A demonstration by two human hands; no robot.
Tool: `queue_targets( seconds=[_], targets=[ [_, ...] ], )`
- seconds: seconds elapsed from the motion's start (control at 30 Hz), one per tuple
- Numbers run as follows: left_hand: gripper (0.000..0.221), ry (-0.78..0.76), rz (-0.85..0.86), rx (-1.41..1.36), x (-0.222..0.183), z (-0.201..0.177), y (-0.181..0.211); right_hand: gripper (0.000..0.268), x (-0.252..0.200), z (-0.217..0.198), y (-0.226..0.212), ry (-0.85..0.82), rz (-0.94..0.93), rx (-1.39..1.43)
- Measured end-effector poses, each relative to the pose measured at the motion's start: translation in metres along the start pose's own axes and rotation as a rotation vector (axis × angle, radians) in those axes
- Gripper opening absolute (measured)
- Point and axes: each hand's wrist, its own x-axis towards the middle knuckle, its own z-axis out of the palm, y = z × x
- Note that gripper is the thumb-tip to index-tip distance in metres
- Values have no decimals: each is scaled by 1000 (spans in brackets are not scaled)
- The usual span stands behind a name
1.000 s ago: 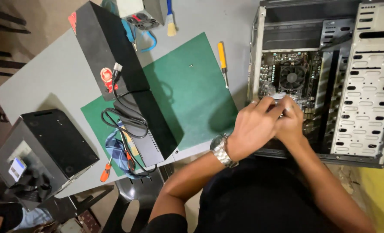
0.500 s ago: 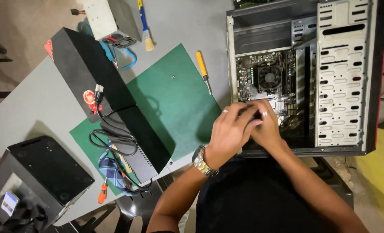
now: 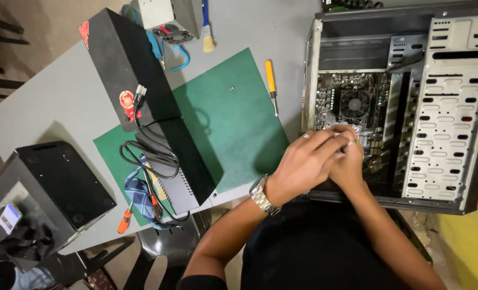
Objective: Installing a motherboard and a power supply unit into a computer case and securing them with screws.
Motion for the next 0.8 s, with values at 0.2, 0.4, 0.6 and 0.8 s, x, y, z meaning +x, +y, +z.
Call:
queue_targets(
  seconds=[0.2,0.4,0.6,0.8],
  targets=[
    [44,-174,-22,-416,19,-39,16,63,15,-15,-52,-142,44,141],
    [20,14,17,30,4,-10,-4,35,-7,1,22,-14,-98,0],
    [13,-46,52,-25,9,-21,5,44,21,-10,-49,-219,-70,-17],
    [84,-101,-121,-133,-3,-17,3,40,-2,-39,-18,-94,-128,-43]
  ],
)
